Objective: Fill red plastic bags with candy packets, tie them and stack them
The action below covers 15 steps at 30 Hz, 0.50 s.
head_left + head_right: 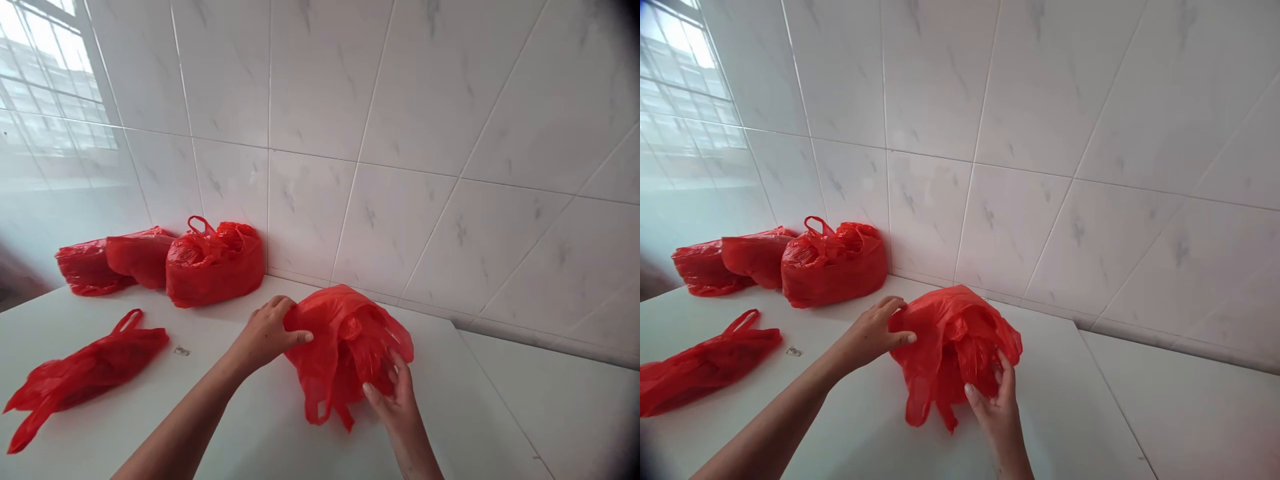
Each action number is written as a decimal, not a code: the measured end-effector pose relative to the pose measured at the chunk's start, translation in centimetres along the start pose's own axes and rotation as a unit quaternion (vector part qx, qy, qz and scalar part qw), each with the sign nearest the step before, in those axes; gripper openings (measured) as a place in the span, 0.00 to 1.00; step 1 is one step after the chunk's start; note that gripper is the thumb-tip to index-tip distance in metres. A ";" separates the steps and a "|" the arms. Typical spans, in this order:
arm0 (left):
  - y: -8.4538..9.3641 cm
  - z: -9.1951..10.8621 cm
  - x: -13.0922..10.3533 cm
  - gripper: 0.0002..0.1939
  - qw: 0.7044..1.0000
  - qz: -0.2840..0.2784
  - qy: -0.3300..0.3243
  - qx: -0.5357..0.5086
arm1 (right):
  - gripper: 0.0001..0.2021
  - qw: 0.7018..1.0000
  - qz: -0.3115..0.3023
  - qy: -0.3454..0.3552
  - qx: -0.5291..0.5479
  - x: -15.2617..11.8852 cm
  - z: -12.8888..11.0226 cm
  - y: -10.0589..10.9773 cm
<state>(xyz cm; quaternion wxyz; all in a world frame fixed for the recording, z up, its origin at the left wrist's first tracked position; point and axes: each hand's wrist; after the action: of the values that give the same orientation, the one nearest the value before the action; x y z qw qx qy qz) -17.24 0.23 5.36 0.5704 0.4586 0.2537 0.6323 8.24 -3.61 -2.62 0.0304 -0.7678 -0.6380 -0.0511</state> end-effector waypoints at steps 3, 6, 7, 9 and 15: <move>0.0 2.3 0.8 0.29 0.998 0.039 -0.035 -0.026 | 0.43 1.000 -0.012 -0.008 -0.001 1.4 -1.1 -1.2; -1.1 3.6 1.9 0.30 0.995 0.028 -0.085 -0.036 | 0.35 0.999 -0.039 0.017 -0.002 2.7 -1.6 -2.2; -1.6 3.9 2.2 0.30 0.995 0.013 -0.093 -0.028 | 0.29 0.998 -0.059 0.023 -0.012 2.9 -1.5 -2.6; -2.4 4.2 2.6 0.29 0.995 -0.010 -0.100 -0.008 | 0.19 0.994 -0.101 0.026 -0.036 3.1 -1.4 -3.0; -3.5 5.2 3.3 0.25 0.988 0.002 -0.143 0.051 | 0.14 0.972 -0.170 0.097 -0.130 1.7 -1.4 -2.7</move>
<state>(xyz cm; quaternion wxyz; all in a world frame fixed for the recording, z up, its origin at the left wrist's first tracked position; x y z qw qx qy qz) -10.78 3.08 5.69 0.5752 0.5736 0.2002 0.5478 5.82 -1.56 -1.03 -0.0171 -0.6370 -0.7410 -0.2120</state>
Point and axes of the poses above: each hand's wrist, its own x-axis towards the middle knuckle, its own y-axis out of the back of the hand, z = x × y, and after that the axes turned 3 degrees about -x, right-handed
